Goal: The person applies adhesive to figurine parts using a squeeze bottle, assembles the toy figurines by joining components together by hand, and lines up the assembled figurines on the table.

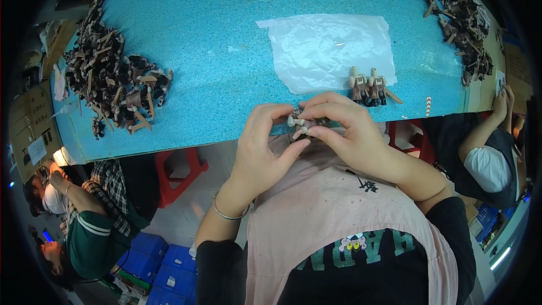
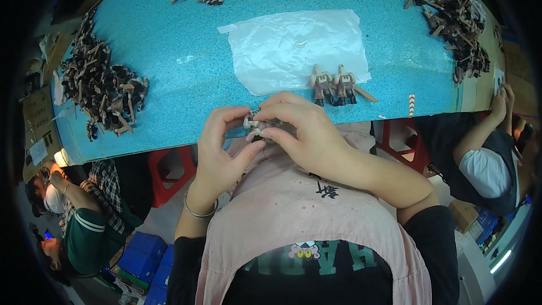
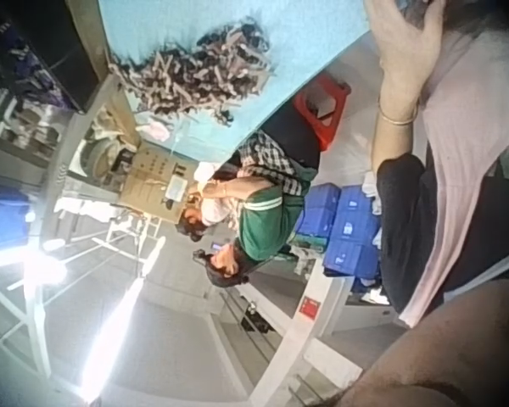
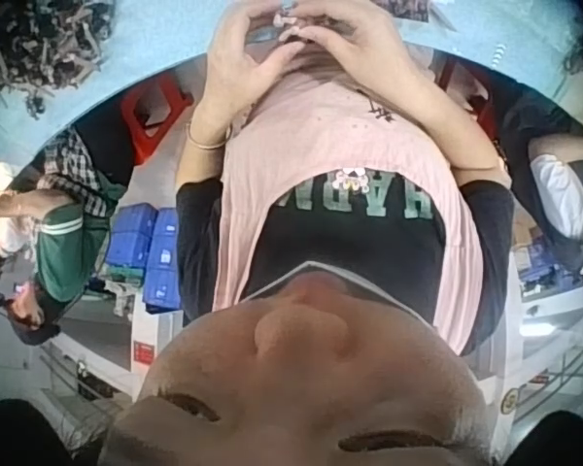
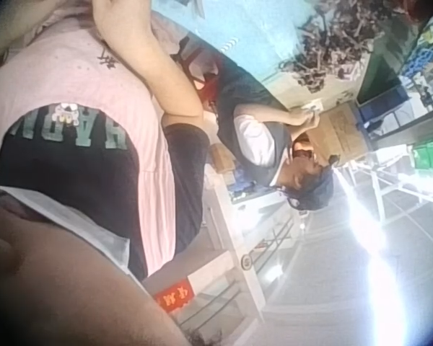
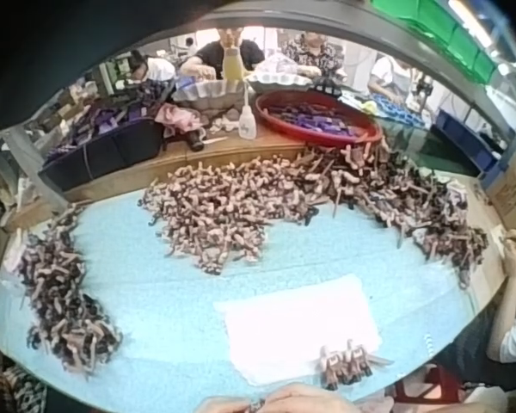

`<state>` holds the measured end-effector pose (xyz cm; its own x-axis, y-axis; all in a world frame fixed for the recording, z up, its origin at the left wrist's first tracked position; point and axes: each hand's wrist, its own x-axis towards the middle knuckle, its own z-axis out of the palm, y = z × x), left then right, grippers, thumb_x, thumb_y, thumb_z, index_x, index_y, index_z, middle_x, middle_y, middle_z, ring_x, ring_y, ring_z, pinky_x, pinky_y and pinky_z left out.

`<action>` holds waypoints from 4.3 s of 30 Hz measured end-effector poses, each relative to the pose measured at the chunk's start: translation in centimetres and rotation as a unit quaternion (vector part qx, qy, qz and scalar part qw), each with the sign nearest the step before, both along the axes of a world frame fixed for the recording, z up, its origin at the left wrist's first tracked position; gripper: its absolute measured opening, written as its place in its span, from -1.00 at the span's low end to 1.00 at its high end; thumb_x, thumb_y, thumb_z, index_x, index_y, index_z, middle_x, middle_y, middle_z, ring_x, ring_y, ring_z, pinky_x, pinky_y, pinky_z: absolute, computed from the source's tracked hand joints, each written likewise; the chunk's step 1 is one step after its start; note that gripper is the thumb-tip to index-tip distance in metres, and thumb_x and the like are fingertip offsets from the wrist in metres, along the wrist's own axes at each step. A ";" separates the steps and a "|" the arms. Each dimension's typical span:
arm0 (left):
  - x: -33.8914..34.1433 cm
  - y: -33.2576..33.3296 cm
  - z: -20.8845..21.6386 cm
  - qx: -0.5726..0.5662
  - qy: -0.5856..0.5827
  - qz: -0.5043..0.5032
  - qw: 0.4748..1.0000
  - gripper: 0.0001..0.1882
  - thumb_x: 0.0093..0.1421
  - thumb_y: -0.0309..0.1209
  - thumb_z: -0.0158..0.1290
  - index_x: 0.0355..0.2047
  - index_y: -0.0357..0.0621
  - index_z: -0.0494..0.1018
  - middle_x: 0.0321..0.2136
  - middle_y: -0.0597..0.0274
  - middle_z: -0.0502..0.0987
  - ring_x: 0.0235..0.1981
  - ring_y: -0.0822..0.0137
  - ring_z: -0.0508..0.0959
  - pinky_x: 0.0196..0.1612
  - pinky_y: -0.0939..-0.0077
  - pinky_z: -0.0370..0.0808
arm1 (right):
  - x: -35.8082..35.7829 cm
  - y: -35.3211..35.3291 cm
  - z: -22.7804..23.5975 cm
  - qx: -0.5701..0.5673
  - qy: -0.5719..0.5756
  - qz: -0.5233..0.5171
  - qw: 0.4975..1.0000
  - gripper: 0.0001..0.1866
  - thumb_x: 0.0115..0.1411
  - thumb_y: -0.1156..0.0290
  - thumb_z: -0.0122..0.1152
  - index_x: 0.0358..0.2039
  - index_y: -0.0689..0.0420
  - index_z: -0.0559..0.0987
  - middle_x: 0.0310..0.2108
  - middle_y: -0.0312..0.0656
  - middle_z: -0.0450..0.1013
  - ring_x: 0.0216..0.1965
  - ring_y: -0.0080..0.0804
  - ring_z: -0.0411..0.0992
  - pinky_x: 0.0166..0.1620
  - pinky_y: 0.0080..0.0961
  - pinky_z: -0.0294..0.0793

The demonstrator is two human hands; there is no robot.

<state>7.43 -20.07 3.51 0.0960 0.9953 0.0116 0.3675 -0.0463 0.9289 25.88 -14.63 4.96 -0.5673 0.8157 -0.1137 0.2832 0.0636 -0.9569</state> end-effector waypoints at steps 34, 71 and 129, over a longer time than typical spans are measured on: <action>0.0 -1.8 0.0 0.063 -0.176 0.126 0.974 -0.79 0.16 -0.62 0.07 -0.18 -0.36 0.39 -0.12 -0.01 0.38 -0.10 0.28 0.47 -0.03 0.43 0.45 | -0.6 0.3 1.1 -0.302 0.203 -0.019 0.931 -0.71 0.35 0.24 -0.04 -0.37 0.22 0.43 -0.45 -0.31 0.40 -0.37 -0.60 0.37 -0.25 -0.61 0.39; -0.8 0.5 1.7 -0.103 -0.337 -0.023 0.936 -0.56 -0.01 -0.27 0.28 -0.16 -0.23 0.48 0.14 -0.04 0.24 0.26 0.08 0.16 0.23 0.22 0.15 | -1.0 0.7 2.5 0.023 0.102 0.056 0.993 -0.54 0.06 0.56 0.22 0.00 0.20 0.37 -0.16 -0.08 0.35 -0.13 -0.24 0.38 -0.06 -0.38 0.39; -11.8 4.3 3.5 0.232 0.133 0.299 0.916 -0.78 0.04 -0.47 0.19 -0.28 -0.19 0.48 -0.18 0.13 0.44 -0.15 0.28 0.43 -0.13 0.46 0.39 | 5.7 9.8 1.1 -0.047 0.024 -0.090 0.994 -0.90 0.25 0.52 0.03 -0.25 0.26 0.45 -0.31 -0.16 0.48 -0.43 -0.59 0.39 -0.34 -0.63 0.38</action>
